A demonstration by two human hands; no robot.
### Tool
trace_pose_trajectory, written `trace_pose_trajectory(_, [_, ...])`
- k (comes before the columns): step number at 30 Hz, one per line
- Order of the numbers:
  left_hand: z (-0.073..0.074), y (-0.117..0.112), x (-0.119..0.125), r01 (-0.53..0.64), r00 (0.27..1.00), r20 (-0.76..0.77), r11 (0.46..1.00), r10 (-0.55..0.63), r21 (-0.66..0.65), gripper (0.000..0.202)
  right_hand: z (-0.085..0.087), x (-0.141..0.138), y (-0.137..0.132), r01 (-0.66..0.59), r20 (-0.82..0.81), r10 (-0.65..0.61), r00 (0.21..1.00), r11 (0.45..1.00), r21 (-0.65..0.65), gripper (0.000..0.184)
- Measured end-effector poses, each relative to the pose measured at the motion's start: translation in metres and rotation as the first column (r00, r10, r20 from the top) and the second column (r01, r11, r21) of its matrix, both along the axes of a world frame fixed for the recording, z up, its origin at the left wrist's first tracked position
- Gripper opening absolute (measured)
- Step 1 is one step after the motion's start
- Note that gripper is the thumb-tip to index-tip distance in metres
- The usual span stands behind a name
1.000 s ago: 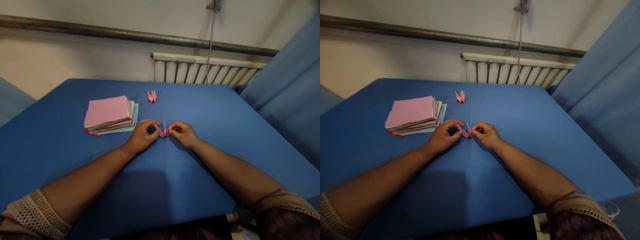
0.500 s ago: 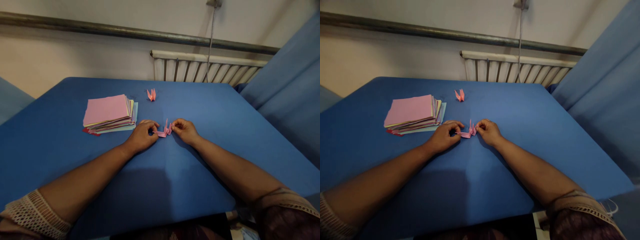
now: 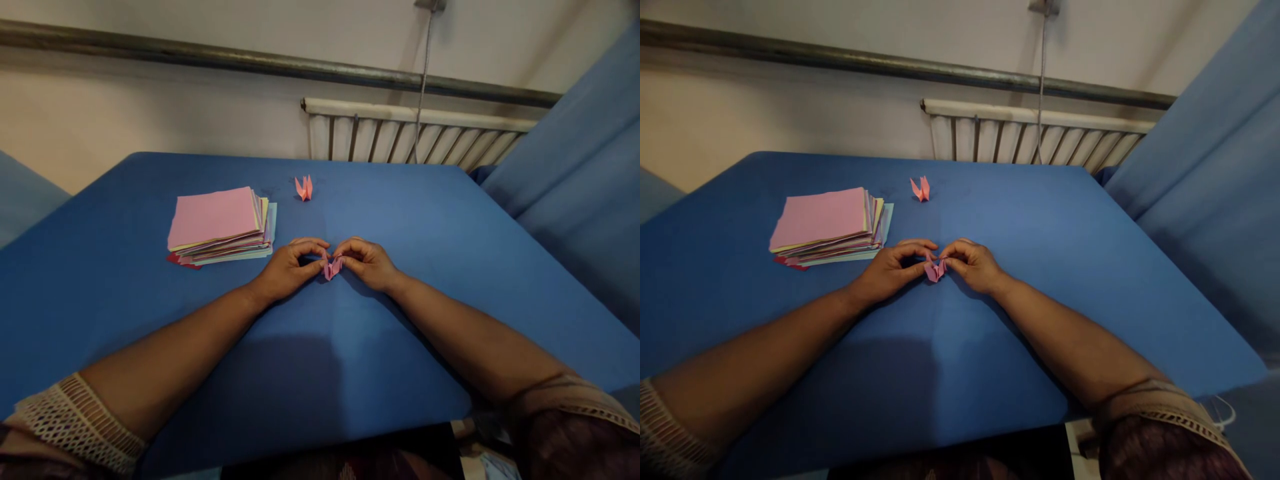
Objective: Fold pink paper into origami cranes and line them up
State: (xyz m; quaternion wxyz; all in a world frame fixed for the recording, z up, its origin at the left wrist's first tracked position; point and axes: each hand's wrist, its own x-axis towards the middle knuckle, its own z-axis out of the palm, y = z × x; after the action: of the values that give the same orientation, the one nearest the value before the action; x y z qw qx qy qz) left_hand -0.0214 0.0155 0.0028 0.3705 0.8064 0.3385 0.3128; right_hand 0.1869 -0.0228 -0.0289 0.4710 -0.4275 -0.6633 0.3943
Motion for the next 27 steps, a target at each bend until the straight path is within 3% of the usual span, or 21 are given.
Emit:
trace_pose_trajectory(5, [-0.001, 0.000, 0.000, -0.046, 0.998, -0.031, 0.994, 0.049, 0.098, 0.009, -0.001, -0.002, -0.002, 0.196, -0.021, -0.198, 0.980, 0.978, -0.077, 0.017])
trace_pose_trajectory(11, [0.001, -0.003, 0.000, -0.053, 0.999, 0.001, 0.989, 0.053, 0.136, 0.012, 0.005, -0.010, -0.012, 0.047, -0.006, -0.048, 0.999, 0.996, -0.075, 0.018])
trace_pose_trajectory(14, [0.005, -0.006, 0.001, 0.011, 0.999, 0.042, 0.999, -0.009, -0.054, 0.024, 0.002, -0.013, -0.011, 0.064, -0.039, -0.066, 0.997, 0.997, -0.049, 0.007])
trace_pose_trajectory(17, [0.008, -0.005, 0.000, -0.023, 0.987, 0.145, 0.953, 0.069, -0.301, 0.036, 0.003, -0.010, -0.009, 0.068, -0.052, -0.067, 0.996, 0.997, 0.019, 0.006])
trace_pose_trajectory(19, [0.008, -0.003, 0.000, -0.018, 0.978, 0.183, 0.920, 0.097, -0.392, 0.040, 0.006, -0.007, -0.010, 0.025, -0.026, -0.023, 0.999, 0.998, 0.063, 0.005])
trace_pose_trajectory(23, [0.006, 0.001, 0.000, 0.157, 0.979, 0.187, 0.871, -0.076, -0.465, 0.046, 0.010, -0.007, -0.014, -0.028, 0.065, 0.021, 0.998, 0.993, 0.117, 0.005])
trace_pose_trajectory(27, [0.006, 0.003, -0.002, 0.217, 0.975, 0.145, 0.876, -0.170, -0.431, 0.035, 0.013, -0.007, -0.017, 0.018, 0.127, -0.036, 0.991, 0.990, 0.140, 0.007])
